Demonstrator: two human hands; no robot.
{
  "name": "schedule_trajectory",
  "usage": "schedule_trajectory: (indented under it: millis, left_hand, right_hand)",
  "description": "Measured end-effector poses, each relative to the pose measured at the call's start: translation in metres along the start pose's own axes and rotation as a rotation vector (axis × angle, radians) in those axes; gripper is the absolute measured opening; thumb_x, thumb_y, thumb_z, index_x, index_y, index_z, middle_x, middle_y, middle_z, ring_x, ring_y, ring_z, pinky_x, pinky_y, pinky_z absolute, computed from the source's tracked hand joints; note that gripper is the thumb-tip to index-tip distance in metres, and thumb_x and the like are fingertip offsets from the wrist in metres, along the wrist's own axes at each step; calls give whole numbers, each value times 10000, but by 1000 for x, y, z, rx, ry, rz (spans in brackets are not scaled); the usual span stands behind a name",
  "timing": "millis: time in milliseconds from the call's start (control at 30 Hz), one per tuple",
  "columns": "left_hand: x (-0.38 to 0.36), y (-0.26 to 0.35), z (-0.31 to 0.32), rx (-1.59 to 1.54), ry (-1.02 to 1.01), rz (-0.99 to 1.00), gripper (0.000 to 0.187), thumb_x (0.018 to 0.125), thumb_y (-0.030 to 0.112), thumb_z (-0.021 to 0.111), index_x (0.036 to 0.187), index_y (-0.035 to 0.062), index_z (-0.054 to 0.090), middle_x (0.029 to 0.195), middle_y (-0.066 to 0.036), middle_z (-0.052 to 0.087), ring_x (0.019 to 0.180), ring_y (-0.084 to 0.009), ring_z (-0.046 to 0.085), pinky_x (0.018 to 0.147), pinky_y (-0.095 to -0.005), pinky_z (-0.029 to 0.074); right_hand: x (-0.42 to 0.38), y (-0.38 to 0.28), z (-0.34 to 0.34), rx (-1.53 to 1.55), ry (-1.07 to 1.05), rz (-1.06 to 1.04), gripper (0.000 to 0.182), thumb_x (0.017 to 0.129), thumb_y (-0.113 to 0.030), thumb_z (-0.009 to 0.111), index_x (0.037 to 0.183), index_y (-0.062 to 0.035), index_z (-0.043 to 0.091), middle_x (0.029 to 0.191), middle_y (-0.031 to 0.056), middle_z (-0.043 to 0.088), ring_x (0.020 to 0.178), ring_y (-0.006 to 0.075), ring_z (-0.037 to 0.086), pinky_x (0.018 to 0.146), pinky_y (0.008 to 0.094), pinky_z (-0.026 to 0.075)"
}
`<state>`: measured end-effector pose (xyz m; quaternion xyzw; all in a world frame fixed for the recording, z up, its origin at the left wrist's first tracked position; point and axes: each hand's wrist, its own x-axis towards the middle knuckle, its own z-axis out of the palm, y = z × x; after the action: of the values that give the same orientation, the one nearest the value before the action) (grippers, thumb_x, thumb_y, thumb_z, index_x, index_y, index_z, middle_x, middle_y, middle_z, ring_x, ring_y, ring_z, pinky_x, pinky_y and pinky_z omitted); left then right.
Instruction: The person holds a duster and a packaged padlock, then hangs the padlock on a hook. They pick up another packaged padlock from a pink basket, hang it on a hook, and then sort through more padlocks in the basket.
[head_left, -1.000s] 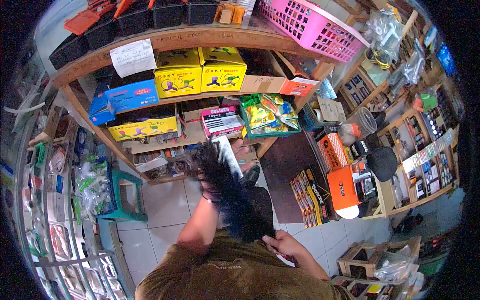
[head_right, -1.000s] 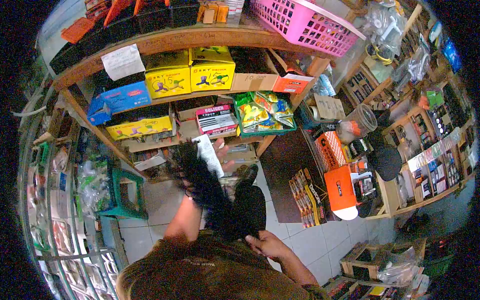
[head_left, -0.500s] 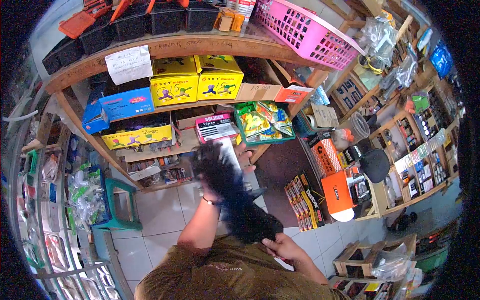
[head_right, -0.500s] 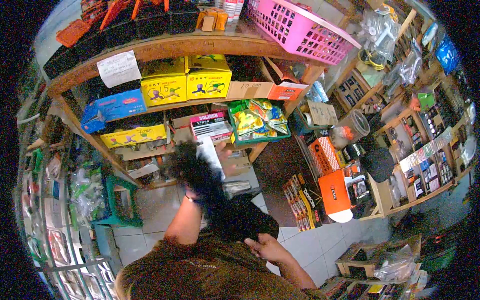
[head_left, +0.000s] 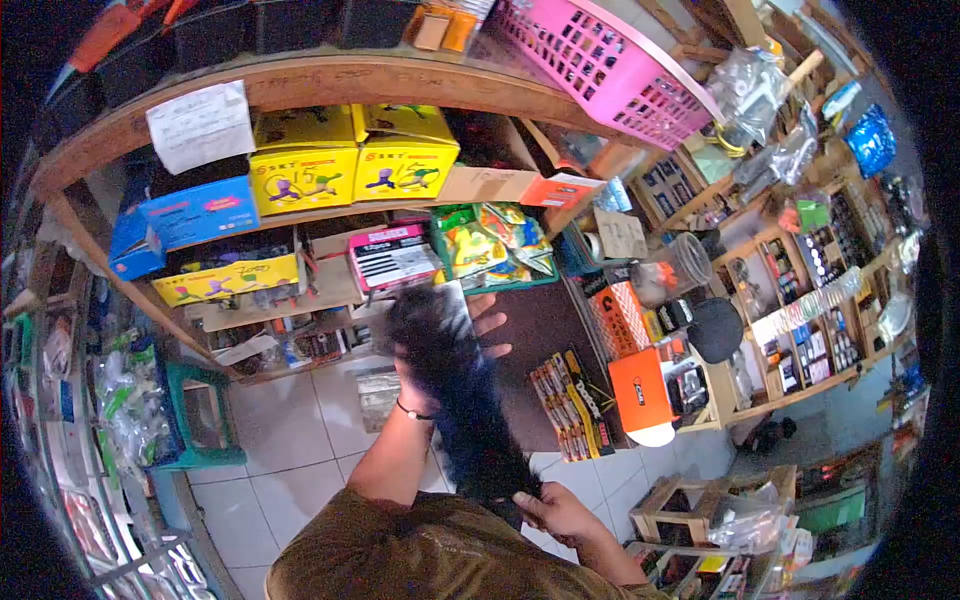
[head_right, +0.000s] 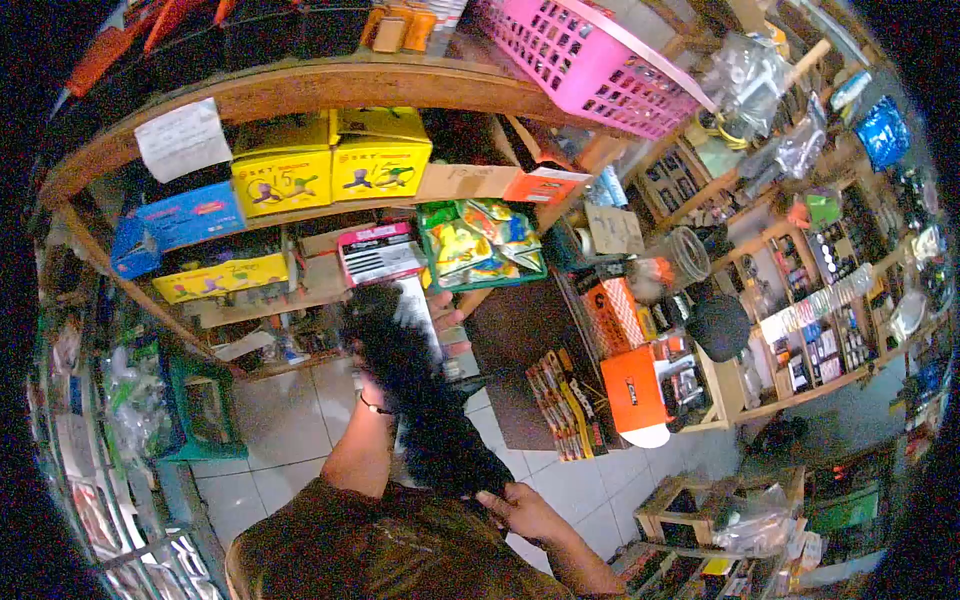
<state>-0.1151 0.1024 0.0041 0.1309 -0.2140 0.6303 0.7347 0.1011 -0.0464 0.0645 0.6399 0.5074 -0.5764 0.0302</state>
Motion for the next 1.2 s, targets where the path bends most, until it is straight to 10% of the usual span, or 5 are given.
schedule_trajectory:
  millis: [367,467,800,900,1200]
  left_hand:
    - [-60,78,22,123,154,317,556,835,593,375,1100,125,514,975,-82,587,816,-233,579,629,-377,499]
    - [-101,91,31,348,630,418,487,846,579,375,1026,157,538,841,-37,578,608,-153,499,487,-284,415]
    - [-177,85,49,510,806,355,436,837,568,415,1025,190,522,815,-34,549,592,-167,467,504,-296,390]
    - [-176,79,62,573,836,377,387,860,510,428,1086,197,456,801,-20,510,610,-152,468,515,-284,397]
    - [-175,90,67,722,896,336,296,852,391,493,1092,245,399,846,-20,501,654,-164,473,540,-321,420]
  right_hand:
    - [44,-58,11,51,39,-249,443,869,-418,501,601,-65,511,480,3,470,391,97,424,386,255,345]
    - [58,-113,3,74,-86,-405,299,916,-307,438,1094,-104,566,533,-22,458,388,75,416,385,222,352]
    - [175,-323,6,435,-191,-812,129,825,-174,545,802,-51,517,594,58,520,384,141,456,355,279,383]
    - [208,-390,-3,374,86,-946,384,793,-171,592,1112,16,489,986,127,578,789,184,557,659,292,490]
    - [163,-259,31,105,595,-1383,419,807,-202,603,1149,-17,448,1070,163,466,923,270,520,798,337,435]
